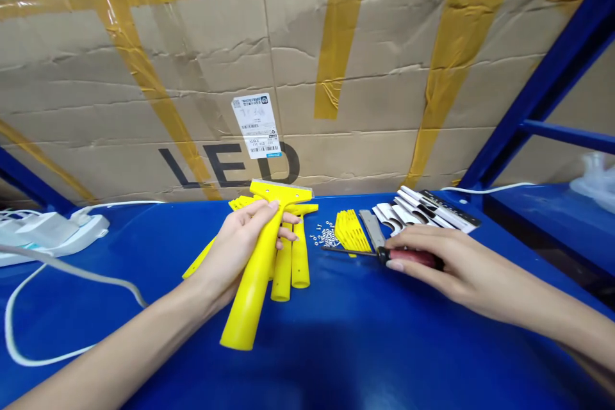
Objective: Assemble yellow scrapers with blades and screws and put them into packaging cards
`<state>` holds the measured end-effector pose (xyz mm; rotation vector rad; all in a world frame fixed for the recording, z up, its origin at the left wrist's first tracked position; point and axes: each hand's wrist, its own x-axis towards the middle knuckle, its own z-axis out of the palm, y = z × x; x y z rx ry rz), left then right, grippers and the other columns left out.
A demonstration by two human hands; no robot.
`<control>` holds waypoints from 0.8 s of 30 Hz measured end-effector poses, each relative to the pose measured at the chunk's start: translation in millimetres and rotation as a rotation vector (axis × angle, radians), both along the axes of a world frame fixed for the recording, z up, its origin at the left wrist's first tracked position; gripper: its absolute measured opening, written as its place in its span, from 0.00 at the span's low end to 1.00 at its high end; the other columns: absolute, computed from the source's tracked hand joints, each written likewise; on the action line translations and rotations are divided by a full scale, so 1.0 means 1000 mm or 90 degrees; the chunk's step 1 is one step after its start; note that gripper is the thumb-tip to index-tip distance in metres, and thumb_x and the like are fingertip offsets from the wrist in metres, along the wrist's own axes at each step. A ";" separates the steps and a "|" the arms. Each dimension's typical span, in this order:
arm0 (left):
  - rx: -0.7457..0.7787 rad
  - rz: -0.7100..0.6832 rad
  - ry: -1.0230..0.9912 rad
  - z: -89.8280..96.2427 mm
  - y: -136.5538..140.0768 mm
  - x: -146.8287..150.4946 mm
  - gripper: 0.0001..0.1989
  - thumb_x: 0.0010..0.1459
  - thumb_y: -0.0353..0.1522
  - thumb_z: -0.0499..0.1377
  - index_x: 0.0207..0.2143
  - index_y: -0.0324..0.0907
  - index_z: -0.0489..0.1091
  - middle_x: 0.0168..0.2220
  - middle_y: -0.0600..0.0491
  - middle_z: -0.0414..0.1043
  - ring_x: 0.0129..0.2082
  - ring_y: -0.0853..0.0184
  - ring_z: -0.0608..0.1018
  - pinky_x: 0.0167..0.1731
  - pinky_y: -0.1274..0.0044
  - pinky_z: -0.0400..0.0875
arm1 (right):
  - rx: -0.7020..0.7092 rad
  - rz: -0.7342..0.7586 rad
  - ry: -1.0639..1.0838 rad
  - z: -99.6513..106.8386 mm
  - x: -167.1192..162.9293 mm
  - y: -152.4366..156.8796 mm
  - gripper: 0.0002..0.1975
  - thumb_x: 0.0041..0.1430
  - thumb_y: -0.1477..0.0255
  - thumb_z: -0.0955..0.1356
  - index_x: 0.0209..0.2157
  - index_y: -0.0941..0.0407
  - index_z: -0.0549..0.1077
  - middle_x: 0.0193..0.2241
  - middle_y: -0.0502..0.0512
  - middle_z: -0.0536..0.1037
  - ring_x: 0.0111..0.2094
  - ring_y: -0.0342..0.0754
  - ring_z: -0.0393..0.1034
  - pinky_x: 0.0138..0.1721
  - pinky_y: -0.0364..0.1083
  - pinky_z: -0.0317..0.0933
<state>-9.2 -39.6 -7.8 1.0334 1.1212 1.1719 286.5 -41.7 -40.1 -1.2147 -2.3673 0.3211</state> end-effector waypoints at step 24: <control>0.017 -0.052 -0.033 -0.012 -0.025 0.001 0.11 0.63 0.38 0.63 0.37 0.39 0.68 0.42 0.44 0.80 0.30 0.71 0.79 0.30 0.79 0.72 | -0.012 0.111 -0.077 -0.029 -0.004 0.008 0.14 0.65 0.59 0.66 0.42 0.50 0.80 0.38 0.58 0.79 0.36 0.54 0.77 0.37 0.54 0.73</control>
